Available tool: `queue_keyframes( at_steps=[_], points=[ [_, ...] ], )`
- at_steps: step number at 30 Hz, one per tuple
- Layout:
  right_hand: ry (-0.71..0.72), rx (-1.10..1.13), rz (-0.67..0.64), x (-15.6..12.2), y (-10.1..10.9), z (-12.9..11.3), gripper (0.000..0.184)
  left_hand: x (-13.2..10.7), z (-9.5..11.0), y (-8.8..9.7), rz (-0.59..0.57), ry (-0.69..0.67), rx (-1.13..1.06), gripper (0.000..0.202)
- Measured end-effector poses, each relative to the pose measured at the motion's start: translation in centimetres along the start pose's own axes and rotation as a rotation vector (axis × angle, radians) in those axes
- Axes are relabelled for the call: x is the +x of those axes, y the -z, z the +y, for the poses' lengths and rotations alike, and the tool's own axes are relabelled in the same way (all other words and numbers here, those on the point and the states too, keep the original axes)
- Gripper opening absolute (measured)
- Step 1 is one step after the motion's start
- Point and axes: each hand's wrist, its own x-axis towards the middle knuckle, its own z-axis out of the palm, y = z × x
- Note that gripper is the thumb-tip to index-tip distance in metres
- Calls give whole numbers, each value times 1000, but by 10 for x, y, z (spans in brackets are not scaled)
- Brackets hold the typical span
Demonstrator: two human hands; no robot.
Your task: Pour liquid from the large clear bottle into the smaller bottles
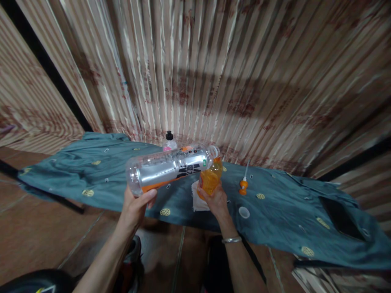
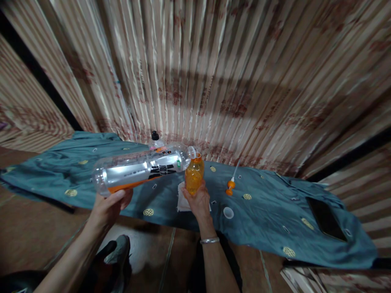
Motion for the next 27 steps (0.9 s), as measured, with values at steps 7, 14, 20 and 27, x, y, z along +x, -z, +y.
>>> queue_keyframes(
  at_steps=[7, 14, 20, 27],
  points=[
    [4, 8, -24, -3, 4, -4, 76, 1, 1, 1, 1, 24, 15, 39],
    [-7, -24, -13, -3, -1, 0, 76, 2, 1, -2, -1, 21, 29, 45],
    [66, -47, 25, -5, -7, 6, 73, 2, 2, -2, 9, 34, 35, 42],
    [82, -46, 24, -5, -7, 8, 73, 3, 3, -4, 38, 50, 42, 41]
  ],
)
